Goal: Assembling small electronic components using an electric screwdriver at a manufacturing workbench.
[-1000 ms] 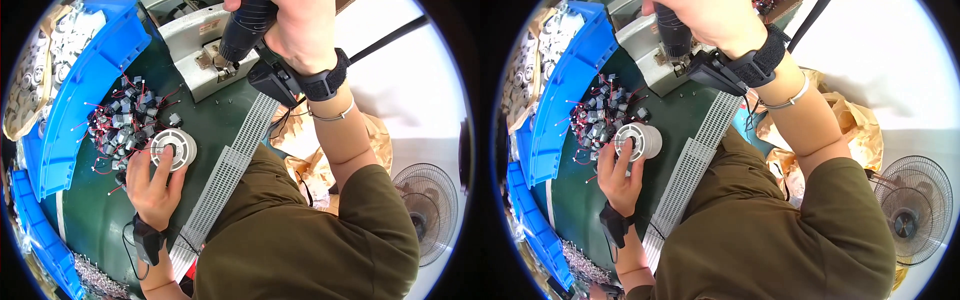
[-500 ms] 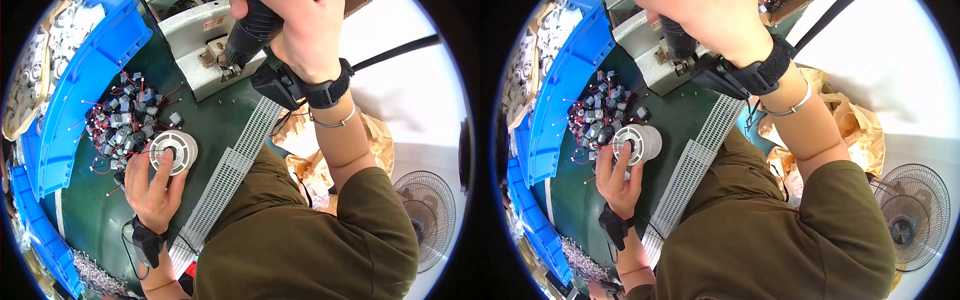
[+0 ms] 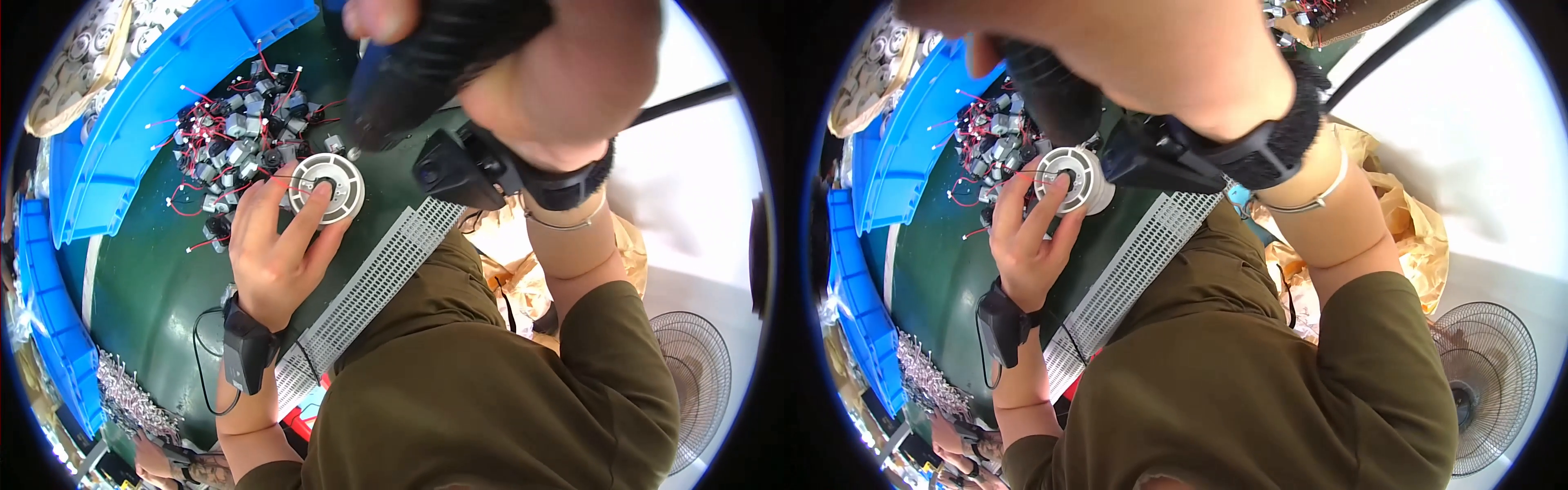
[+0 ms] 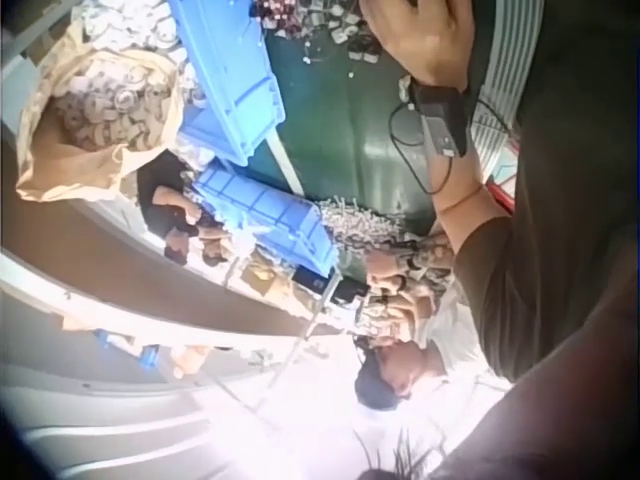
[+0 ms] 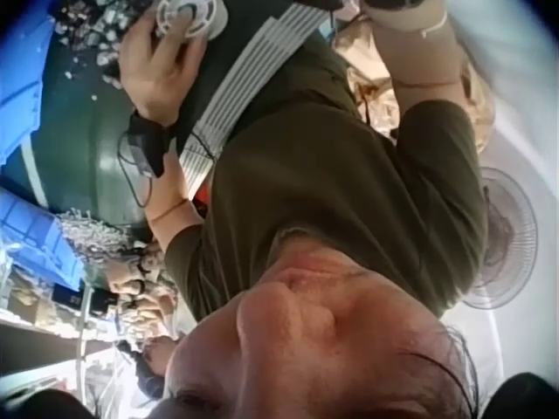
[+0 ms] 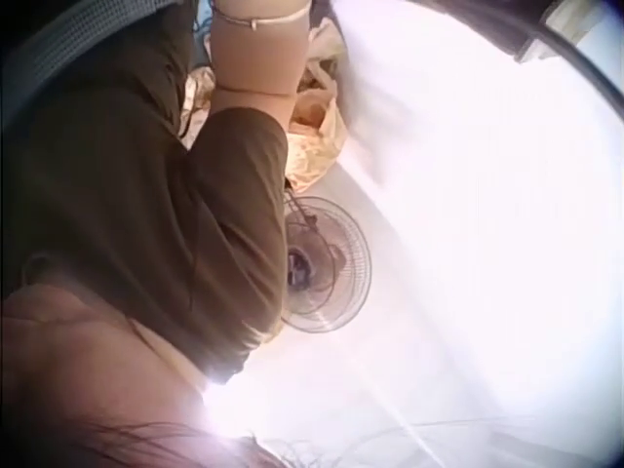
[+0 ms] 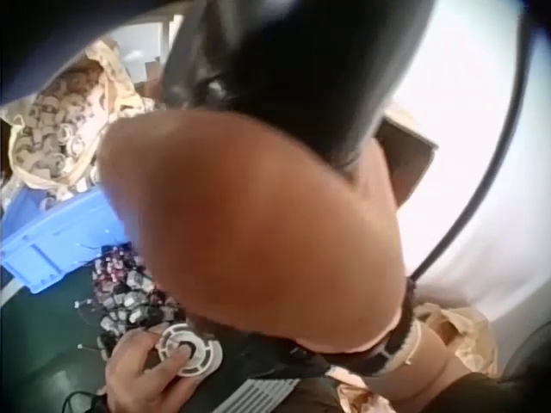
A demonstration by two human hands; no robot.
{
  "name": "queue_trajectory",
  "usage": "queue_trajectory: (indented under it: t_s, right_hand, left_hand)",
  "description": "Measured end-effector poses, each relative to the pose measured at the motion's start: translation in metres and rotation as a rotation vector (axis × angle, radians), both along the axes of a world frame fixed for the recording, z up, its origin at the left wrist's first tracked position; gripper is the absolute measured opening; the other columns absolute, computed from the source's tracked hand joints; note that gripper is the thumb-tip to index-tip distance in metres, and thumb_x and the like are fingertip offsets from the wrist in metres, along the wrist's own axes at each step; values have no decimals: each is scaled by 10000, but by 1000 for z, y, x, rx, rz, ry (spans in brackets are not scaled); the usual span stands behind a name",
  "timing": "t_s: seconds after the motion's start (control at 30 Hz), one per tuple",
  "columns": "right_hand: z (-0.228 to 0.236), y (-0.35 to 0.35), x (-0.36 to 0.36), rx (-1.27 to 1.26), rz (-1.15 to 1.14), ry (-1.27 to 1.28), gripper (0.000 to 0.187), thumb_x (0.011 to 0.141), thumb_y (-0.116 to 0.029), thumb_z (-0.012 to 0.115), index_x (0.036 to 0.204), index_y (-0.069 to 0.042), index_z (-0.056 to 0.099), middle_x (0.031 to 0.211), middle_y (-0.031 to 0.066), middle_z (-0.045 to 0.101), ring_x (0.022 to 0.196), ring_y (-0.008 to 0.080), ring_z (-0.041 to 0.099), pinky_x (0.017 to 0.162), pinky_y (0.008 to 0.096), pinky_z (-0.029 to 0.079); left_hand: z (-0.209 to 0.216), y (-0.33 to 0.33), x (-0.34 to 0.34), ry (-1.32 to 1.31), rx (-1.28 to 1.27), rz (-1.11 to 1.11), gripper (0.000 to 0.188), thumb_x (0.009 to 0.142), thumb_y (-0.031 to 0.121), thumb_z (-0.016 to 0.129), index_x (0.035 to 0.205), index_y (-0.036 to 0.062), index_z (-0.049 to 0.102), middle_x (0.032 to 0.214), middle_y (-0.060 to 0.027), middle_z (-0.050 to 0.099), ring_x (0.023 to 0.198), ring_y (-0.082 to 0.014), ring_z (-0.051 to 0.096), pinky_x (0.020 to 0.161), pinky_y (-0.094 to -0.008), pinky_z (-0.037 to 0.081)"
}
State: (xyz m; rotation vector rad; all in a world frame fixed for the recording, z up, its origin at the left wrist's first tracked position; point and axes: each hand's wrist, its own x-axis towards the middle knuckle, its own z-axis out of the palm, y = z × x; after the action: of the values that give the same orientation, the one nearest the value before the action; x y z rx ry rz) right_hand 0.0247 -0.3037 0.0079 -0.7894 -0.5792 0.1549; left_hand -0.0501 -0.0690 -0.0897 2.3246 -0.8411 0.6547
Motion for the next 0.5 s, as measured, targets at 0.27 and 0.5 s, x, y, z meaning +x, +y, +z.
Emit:
queue_trajectory:
  t_s: [0.27, 0.5]
  right_hand:
    - [18, 57, -22, -33, 50, 359, 729, 948, -525, 222, 1333, 80, 358, 1287, 224, 486, 1125, 318, 521, 978, 441, 413]
    - [13, 61, -24, -419, -177, -96, 610, 964, -417, 325, 1316, 79, 368, 1199, 197, 521, 1069, 289, 556, 925, 387, 456]
  left_hand:
    - [2, -4, 0, -52, -53, 7, 369, 605, 120, 816, 943, 59, 682, 1020, -161, 601, 824, -307, 613, 704, -389, 506]
    - [0, -3, 1, -55, -59, 9, 360, 604, 126, 814, 934, 64, 685, 1015, -146, 604, 804, -291, 609, 689, -373, 507]
